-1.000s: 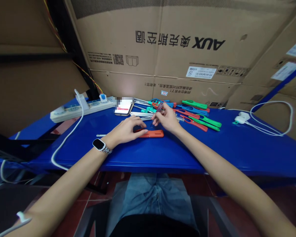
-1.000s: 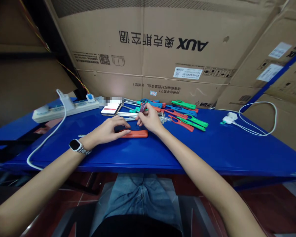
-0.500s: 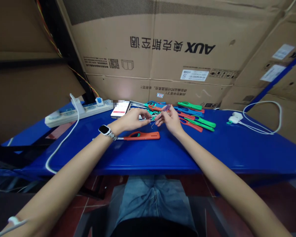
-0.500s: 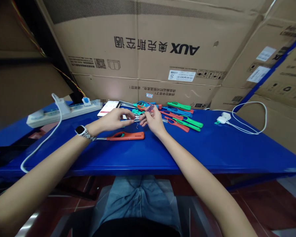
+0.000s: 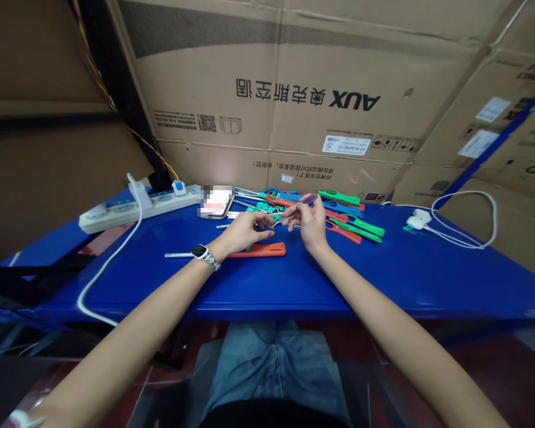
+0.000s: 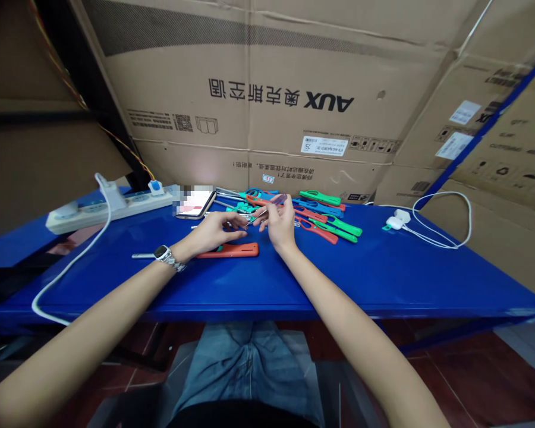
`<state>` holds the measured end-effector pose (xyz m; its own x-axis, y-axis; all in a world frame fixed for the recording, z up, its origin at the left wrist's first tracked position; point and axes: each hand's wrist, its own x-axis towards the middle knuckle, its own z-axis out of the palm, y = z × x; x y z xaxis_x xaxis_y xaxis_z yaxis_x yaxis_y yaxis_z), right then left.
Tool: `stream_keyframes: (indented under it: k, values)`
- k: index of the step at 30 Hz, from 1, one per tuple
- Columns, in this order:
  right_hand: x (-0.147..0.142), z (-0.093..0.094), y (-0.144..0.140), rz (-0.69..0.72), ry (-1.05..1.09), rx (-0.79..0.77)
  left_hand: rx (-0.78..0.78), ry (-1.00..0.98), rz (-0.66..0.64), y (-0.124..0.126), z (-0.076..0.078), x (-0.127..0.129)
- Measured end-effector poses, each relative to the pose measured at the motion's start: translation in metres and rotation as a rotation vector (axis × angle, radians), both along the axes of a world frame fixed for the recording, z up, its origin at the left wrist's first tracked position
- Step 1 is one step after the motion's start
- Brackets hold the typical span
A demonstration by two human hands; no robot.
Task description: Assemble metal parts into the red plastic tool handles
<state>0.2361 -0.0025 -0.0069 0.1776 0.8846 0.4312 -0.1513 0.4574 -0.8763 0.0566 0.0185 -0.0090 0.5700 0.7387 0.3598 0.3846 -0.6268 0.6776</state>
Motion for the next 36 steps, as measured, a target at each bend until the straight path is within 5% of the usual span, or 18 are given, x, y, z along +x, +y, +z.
stream_keyframes:
  k: [8, 19, 30, 36]
  values:
    - [0.0, 0.001, -0.002, -0.011, -0.06, 0.001, -0.143, -0.155, 0.051, -0.002, -0.005, 0.007]
    - [-0.002, 0.0, -0.012, 0.007, -0.246, 0.166, -0.117, -0.11, 0.142, -0.006, -0.003, 0.011]
    - [0.006, 0.002, -0.015, 0.063, -0.37, 0.134, 0.075, 0.132, -0.08, -0.018, -0.001, 0.008]
    - [0.006, 0.001, -0.014, 0.06, -0.377, 0.122, 0.019, 0.291, -0.116, -0.02, 0.001, 0.007]
